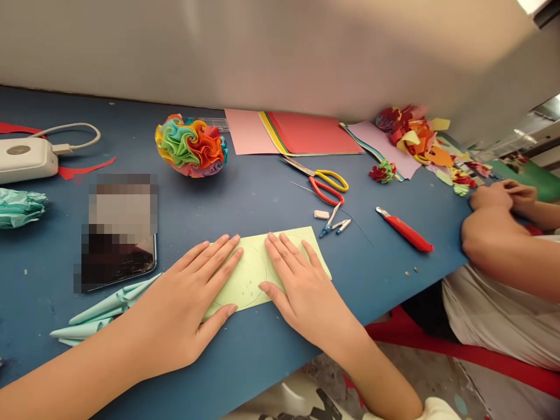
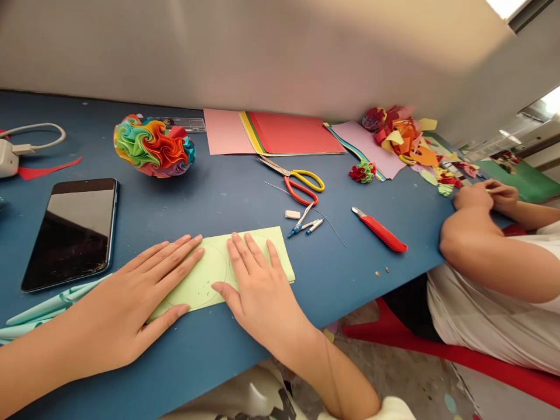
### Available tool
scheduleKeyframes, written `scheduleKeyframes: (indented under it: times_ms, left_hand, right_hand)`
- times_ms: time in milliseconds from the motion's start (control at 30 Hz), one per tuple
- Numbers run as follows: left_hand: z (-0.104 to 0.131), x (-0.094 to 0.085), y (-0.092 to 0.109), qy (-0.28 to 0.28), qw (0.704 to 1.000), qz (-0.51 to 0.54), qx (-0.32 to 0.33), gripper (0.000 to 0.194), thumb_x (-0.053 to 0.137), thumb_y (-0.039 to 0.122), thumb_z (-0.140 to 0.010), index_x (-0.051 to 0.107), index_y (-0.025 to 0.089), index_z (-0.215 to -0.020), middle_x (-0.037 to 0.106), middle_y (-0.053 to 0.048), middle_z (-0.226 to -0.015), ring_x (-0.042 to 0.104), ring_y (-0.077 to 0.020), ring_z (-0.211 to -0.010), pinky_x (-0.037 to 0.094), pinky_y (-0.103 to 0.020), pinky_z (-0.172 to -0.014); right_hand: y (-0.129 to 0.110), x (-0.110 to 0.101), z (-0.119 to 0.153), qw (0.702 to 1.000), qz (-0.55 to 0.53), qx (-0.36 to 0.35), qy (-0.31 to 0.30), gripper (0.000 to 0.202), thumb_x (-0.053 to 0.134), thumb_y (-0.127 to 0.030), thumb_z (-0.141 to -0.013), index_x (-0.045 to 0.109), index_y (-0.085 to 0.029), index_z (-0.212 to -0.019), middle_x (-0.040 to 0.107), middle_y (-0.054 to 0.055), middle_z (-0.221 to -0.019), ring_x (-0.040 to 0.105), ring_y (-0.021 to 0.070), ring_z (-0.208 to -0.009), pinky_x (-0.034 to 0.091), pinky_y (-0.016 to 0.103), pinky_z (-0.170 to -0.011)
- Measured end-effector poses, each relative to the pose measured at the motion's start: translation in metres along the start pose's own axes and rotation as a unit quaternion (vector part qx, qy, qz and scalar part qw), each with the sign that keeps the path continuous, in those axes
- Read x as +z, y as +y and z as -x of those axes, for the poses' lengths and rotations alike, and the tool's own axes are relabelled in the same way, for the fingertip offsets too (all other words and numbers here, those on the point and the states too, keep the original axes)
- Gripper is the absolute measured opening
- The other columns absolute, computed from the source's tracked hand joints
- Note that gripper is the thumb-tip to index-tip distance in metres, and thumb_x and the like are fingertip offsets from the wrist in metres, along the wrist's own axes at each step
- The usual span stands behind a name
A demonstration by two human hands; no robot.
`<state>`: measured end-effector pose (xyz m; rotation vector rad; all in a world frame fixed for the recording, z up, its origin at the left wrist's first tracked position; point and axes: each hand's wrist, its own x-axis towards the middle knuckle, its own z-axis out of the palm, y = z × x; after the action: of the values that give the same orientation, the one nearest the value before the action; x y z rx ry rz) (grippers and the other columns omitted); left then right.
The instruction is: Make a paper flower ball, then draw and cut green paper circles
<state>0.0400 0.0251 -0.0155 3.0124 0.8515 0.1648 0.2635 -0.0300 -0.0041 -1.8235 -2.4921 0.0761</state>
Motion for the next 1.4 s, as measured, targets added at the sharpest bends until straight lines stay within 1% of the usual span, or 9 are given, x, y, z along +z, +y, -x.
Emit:
scheduleKeyframes:
  times_ms: [67,267,533,867,1000,1100,1200,1300,1400]
  left_hand:
    - [0.001,-0.001,-0.001,0.011,1.000,0.003,-0.003,0.067,0.043,0.044,-0.090,0.025,0.013,-0.147,0.023,-0.010,-0.154,0.030,-0.0292,-0.139,0.030,-0.043,-0.111]
    - [0.005,-0.001,0.004,0.054,0.998,-0.014,-0.012,0.064,0.047,0.042,-0.087,0.039,0.008,-0.141,0.042,-0.013,-0.145,0.040,-0.0300,-0.133,0.033,-0.042,-0.108]
    - [0.010,0.005,0.013,0.050,0.996,-0.059,-0.042,0.073,0.045,0.044,-0.088,0.028,0.002,-0.144,0.029,-0.020,-0.150,0.034,-0.0318,-0.137,0.023,-0.042,-0.110]
    - [0.010,-0.001,0.007,0.035,0.998,-0.037,-0.034,0.072,0.044,0.049,-0.088,0.031,0.005,-0.144,0.031,-0.018,-0.150,0.037,-0.0310,-0.135,0.022,-0.043,-0.107]
    - [0.008,-0.001,0.003,0.045,0.998,-0.002,-0.047,0.057,0.038,0.034,-0.093,0.032,0.010,-0.144,0.037,-0.013,-0.149,0.040,-0.0241,-0.133,0.026,-0.038,-0.104]
    - [0.004,0.005,0.003,0.073,0.995,-0.009,-0.060,0.051,0.037,0.023,-0.092,0.035,0.011,-0.142,0.044,-0.014,-0.144,0.047,-0.0268,-0.127,0.028,-0.043,-0.104]
    - [0.000,0.008,0.005,0.070,0.997,-0.011,-0.024,0.059,0.037,0.009,-0.085,0.032,0.014,-0.144,0.035,-0.014,-0.150,0.035,-0.0297,-0.136,0.024,-0.046,-0.109]
    - [-0.004,0.005,0.003,0.008,0.998,0.036,0.060,0.081,0.032,-0.004,-0.073,0.026,0.030,-0.146,0.026,0.002,-0.154,0.022,-0.0177,-0.143,0.021,-0.037,-0.115]
    - [-0.007,0.002,-0.003,-0.055,0.988,0.076,0.119,0.086,0.032,-0.003,-0.070,0.024,0.039,-0.145,0.026,0.007,-0.153,0.025,-0.0156,-0.141,0.028,-0.039,-0.114]
  right_hand:
    - [0.000,0.006,-0.001,1.000,-0.009,0.016,-0.017,0.061,0.026,-0.048,-0.098,0.024,-0.012,-0.147,0.022,0.003,-0.154,0.023,0.0230,-0.142,0.026,0.046,-0.114]
    - [0.001,0.013,0.006,0.999,-0.009,0.020,0.023,0.060,0.030,-0.048,-0.098,0.028,-0.013,-0.146,0.029,0.005,-0.151,0.029,0.0253,-0.140,0.030,0.050,-0.111]
    - [0.005,0.015,0.005,1.000,0.008,0.004,-0.006,0.065,0.029,-0.049,-0.097,0.016,-0.012,-0.149,0.019,0.005,-0.154,0.022,0.0258,-0.143,0.028,0.052,-0.111]
    - [0.007,0.013,0.005,0.999,-0.016,0.005,-0.037,0.067,0.029,-0.051,-0.097,0.012,-0.014,-0.150,0.014,0.005,-0.155,0.017,0.0258,-0.144,0.022,0.054,-0.113]
    - [0.018,0.009,0.011,0.997,-0.066,-0.003,-0.033,0.071,0.025,-0.054,-0.097,0.003,-0.014,-0.150,0.006,0.003,-0.157,0.007,0.0216,-0.146,0.014,0.049,-0.118]
    - [0.029,0.009,0.018,0.996,-0.063,0.062,0.001,0.058,0.018,-0.039,-0.101,-0.001,-0.017,-0.150,0.003,0.000,-0.157,0.002,0.0182,-0.146,0.008,0.049,-0.119]
    - [0.036,0.011,0.021,0.992,-0.034,0.117,-0.029,0.054,0.018,-0.032,-0.101,0.000,-0.020,-0.150,0.005,-0.003,-0.157,0.005,0.0168,-0.146,0.009,0.049,-0.119]
    - [0.037,0.012,0.019,0.992,-0.029,0.113,-0.046,0.053,0.018,-0.031,-0.100,0.002,-0.021,-0.150,0.005,-0.004,-0.156,0.007,0.0170,-0.146,0.011,0.049,-0.119]
    - [0.037,0.014,0.017,0.993,-0.032,0.106,-0.034,0.053,0.018,-0.030,-0.100,0.003,-0.021,-0.151,0.007,-0.002,-0.156,0.009,0.0182,-0.146,0.012,0.051,-0.118]
